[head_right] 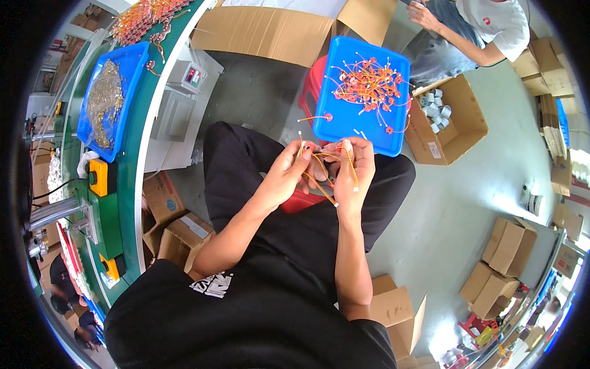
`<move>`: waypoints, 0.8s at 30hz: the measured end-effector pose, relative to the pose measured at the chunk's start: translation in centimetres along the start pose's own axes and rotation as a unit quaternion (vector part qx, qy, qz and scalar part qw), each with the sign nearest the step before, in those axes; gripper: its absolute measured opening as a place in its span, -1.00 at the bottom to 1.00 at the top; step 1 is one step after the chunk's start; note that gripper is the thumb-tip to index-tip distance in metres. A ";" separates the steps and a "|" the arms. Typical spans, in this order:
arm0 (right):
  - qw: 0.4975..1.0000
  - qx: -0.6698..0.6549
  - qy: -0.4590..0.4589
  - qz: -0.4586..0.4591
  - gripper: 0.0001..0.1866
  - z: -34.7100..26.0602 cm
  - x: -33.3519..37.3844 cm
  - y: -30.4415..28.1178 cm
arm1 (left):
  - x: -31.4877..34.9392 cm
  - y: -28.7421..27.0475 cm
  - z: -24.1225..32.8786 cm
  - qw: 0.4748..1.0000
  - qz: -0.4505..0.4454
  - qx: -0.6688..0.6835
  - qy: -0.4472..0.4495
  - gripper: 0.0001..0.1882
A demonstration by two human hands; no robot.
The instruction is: Inspecting and organizing bundles of wires with small attached circuit boards or LEDs.
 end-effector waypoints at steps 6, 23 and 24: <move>0.986 0.164 -0.030 0.008 -0.91 0.0 1.0 -0.3 | 0.1 0.4 0.1 0.971 -0.008 -0.234 0.057 -0.65; 0.915 0.332 -0.099 -0.206 -0.85 -1.7 -0.4 -1.7 | 0.0 0.2 -0.8 0.920 0.010 -0.352 0.169 -0.68; 0.916 0.313 -0.059 -0.245 -0.84 -1.5 -0.6 -1.9 | 0.0 0.4 -0.9 0.940 -0.007 -0.307 0.149 -0.68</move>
Point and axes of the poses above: each hand's wrist, its own x-axis away from the middle knuckle, its own y-axis out of the palm, z = x × y, the point moved 2 cm from there along -x, towards the middle knuckle, and after that the axes turned 13 degrees about x, right-handed, at the moved point
